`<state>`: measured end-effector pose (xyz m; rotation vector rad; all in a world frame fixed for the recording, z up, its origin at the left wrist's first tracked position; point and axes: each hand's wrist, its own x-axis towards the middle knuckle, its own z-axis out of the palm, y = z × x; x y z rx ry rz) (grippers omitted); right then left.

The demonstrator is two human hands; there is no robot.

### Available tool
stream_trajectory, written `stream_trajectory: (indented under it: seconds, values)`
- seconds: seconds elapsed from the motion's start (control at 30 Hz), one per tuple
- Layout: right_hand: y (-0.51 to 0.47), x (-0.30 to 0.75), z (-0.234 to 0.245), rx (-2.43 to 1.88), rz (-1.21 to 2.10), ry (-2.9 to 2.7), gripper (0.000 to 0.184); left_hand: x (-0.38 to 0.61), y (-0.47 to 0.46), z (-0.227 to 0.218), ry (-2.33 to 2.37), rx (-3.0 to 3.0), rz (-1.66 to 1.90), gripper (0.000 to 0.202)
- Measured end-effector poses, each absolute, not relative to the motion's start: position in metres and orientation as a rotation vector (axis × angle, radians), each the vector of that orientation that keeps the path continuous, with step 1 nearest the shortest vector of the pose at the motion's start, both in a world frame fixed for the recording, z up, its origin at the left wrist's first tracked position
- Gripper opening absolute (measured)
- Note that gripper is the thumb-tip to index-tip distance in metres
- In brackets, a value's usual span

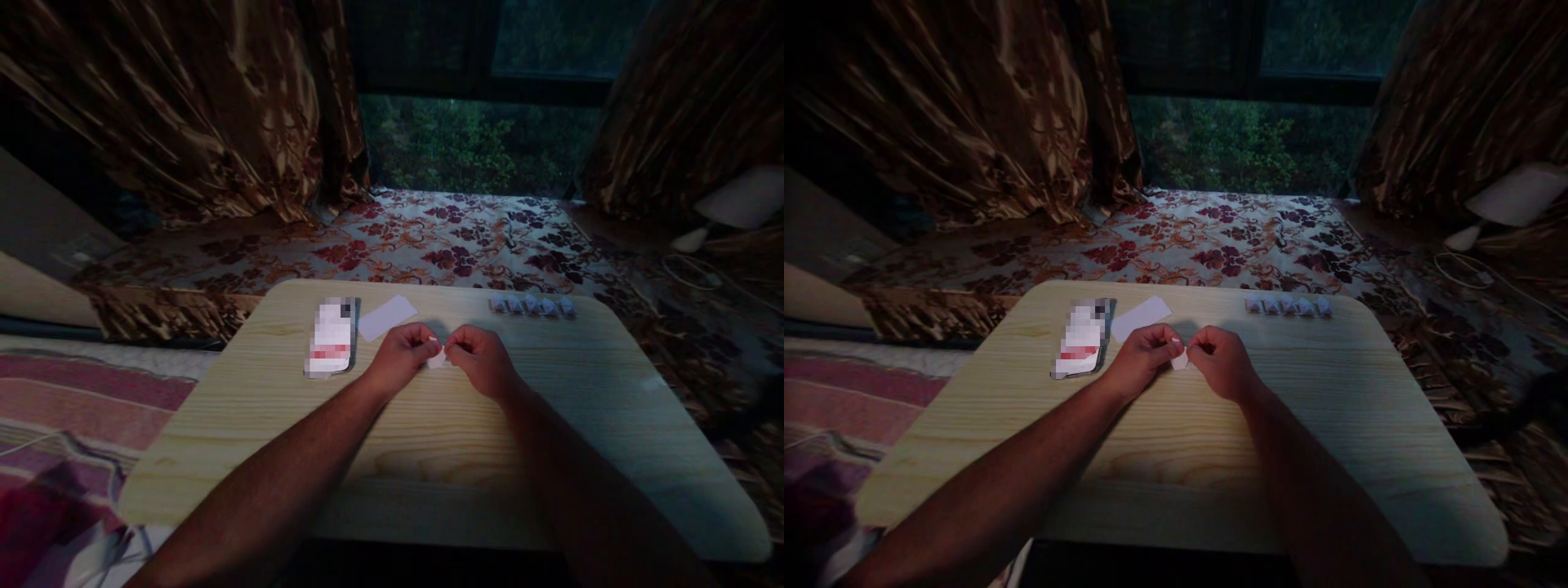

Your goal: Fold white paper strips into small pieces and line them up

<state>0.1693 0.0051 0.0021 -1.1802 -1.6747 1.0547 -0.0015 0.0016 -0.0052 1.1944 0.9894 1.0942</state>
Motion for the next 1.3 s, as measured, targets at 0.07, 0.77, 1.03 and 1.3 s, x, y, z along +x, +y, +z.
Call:
stream_trajectory:
  seconds: [0.07,0.77,1.03,1.3]
  values:
    - [0.0049,0.1692,0.0028,-1.183,1.045,-1.686,0.009,-0.0018,0.0019,-0.0061,0.979,1.187,1.098,0.019]
    - [0.007,0.1699,0.002,-1.249,1.078,-1.625,0.01,0.0004,-0.0008,0.0013,1.098,1.279,1.054,0.017]
    - [0.0068,0.1702,0.0012,-1.254,1.05,-1.669,0.01,0.0016,-0.0015,-0.0005,1.105,1.296,1.051,0.016]
    - [0.0067,0.1701,-0.0006,-1.241,1.034,-1.684,0.009,0.0029,-0.0023,0.0013,1.106,1.276,1.073,0.014]
